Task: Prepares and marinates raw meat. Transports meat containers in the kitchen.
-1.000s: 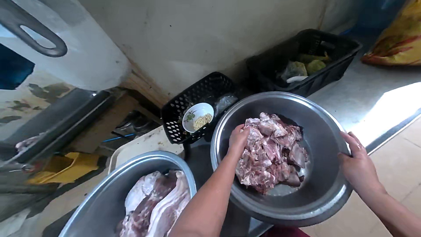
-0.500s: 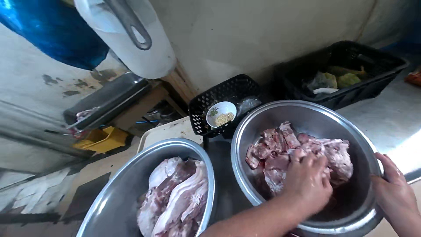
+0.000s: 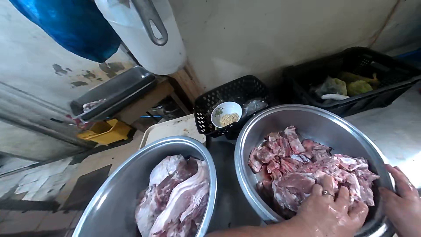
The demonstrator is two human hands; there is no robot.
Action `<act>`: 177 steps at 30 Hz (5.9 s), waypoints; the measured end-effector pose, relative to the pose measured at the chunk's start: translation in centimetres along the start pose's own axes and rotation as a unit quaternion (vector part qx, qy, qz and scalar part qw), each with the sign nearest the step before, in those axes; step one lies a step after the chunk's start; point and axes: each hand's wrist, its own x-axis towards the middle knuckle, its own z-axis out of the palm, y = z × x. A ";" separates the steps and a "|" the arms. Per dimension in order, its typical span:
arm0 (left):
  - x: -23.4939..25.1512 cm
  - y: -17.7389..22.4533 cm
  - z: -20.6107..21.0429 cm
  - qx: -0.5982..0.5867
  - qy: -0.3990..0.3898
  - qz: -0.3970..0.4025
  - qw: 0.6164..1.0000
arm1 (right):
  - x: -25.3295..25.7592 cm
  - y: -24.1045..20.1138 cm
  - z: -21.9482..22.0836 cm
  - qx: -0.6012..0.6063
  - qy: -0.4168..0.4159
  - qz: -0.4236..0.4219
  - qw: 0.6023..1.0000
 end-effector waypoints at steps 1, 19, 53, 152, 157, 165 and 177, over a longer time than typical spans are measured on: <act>0.1 -0.1 0.1 0.007 0.030 0.004 1.000 | 0.0 -0.1 0.0 -0.006 -0.006 0.001 1.000; 2.3 -11.9 -2.7 -0.346 -0.224 -0.325 0.851 | 1.1 -1.5 0.4 -0.032 0.010 0.026 0.999; 3.2 -12.9 -1.2 -0.344 -0.110 -0.219 0.906 | -3.4 -1.7 1.1 -0.198 -0.077 -0.420 0.882; 3.7 -12.6 0.8 -0.253 -0.259 -0.427 0.828 | -3.5 -5.7 1.7 -0.103 -0.075 -0.091 0.988; 4.2 -13.9 1.1 -0.314 -0.266 -0.463 0.785 | -3.5 -5.9 1.7 -0.103 -0.071 -0.102 0.987; 1.5 -14.8 2.3 -0.403 -0.198 -0.446 0.774 | -3.4 -5.5 1.8 -0.106 -0.072 -0.109 0.986; 1.6 -14.2 -6.1 -0.340 -0.046 -0.395 0.852 | -2.5 -5.2 1.5 -0.078 -0.077 -0.097 0.989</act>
